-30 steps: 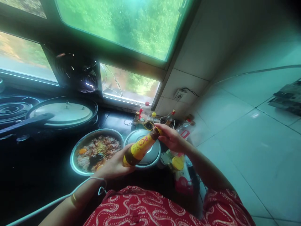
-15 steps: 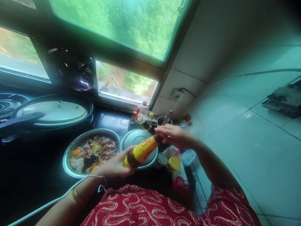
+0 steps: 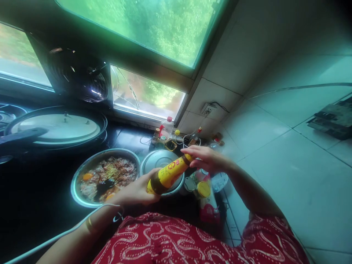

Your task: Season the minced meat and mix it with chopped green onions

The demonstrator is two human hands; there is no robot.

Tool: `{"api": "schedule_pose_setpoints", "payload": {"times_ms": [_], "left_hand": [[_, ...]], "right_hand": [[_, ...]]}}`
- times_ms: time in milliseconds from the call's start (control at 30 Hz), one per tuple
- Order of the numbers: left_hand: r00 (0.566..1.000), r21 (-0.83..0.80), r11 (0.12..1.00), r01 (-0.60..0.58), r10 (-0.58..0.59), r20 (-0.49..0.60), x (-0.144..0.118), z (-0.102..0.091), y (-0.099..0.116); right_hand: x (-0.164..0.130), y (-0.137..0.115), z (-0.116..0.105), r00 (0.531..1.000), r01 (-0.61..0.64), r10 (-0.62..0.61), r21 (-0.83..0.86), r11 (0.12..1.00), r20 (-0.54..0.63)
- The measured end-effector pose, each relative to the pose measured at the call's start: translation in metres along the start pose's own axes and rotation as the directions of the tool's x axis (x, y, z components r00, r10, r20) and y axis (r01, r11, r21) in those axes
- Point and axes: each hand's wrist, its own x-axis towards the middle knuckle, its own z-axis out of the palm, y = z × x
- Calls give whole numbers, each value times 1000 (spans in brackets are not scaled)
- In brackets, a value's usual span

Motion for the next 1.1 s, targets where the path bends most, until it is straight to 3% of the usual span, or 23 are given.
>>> {"api": "schedule_pose_setpoints", "payload": {"times_ms": [100, 167, 400, 500, 633, 733, 833, 900, 967, 1100], "left_hand": [[989, 163, 986, -22, 45, -138, 4, 6, -4], [983, 205, 978, -33, 69, -169, 9, 7, -4], [993, 26, 992, -121, 121, -11, 33, 9, 7], [984, 55, 986, -159, 163, -70, 46, 18, 10], [961, 91, 970, -225, 236, -142, 77, 22, 21], [926, 103, 933, -345, 356, -128, 119, 11, 39], [887, 172, 897, -407, 434, -161, 161, -6, 55], [864, 224, 891, -395, 443, -239, 174, -17, 58], [835, 241, 898, -368, 433, -340, 171, -28, 56], [791, 216, 955, -202, 289, -539, 128, -47, 42]], "right_hand": [[-3, 6, 11, 994, -90, 88, -34, 995, -61], [-4, 10, 18, 987, -112, 105, -45, 993, -124], [4, 25, 23, 914, -188, 111, -165, 968, -391], [2, 32, 16, 871, -270, 169, -162, 949, -461], [-3, 35, -16, 851, -350, 264, -117, 930, -454], [1, 33, -55, 852, -378, 310, -87, 922, -422], [6, 42, -85, 820, -448, 371, -85, 890, -435], [3, 59, -93, 783, -523, 432, -96, 847, -448], [-5, 86, -96, 720, -620, 513, -101, 778, -467], [-31, 153, -100, 544, -805, 668, -91, 587, -508]]}}
